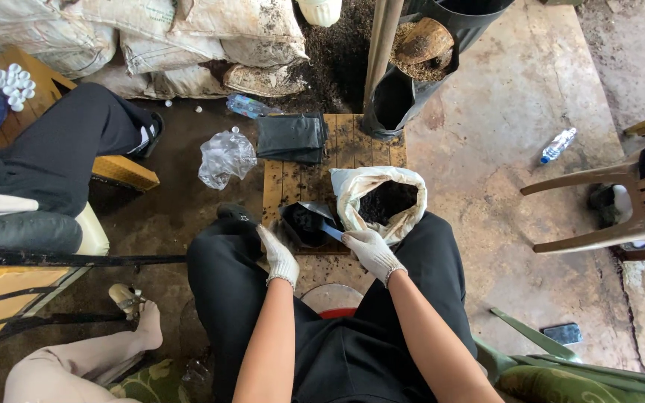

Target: The person scoops a dark granular substance from a large white sack using a blue scoop and pours it into a small black pouch held in their left hand. They repeat this process to fill the pouch, which is placed on a wooden surface between their legs.

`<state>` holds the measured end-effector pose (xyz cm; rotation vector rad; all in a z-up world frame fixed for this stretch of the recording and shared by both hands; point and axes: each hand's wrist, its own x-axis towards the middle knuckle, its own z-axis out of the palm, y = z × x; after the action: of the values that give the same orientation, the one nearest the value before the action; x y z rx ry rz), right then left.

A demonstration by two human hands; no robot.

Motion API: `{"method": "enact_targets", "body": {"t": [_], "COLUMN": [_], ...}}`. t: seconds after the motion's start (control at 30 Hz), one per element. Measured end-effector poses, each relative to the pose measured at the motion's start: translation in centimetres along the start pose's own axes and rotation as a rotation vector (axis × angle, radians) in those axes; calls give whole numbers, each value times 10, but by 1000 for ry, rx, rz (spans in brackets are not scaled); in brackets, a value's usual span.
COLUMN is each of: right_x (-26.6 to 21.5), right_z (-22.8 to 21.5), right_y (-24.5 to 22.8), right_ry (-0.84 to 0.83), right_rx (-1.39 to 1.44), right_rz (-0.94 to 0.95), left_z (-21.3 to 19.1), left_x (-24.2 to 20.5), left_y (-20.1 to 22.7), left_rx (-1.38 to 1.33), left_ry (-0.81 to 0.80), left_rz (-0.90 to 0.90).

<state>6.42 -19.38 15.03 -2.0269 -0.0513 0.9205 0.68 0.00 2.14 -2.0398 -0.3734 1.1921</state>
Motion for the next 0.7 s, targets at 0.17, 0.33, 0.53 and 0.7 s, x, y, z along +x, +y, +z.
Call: {"method": "enact_targets", "body": {"t": [0.17,0.33,0.53,0.7], "right_x": [31,21,30,33], "right_z": [10,7,12,15], "right_y": [34,18,31,27], "right_ry": [18,7,8,11], "right_rx": [-58,-71,-80,-92], "right_rz": [-20,6,-11,-7], "left_z": [8,10,7,-29], "left_x": [8,-5,-31,-43], "left_y": [10,5,-6,-41], "left_rx": [36,110,822,2452], "left_ry": [23,58,45,-4], "left_rz": [-23,-44,112,447]}}
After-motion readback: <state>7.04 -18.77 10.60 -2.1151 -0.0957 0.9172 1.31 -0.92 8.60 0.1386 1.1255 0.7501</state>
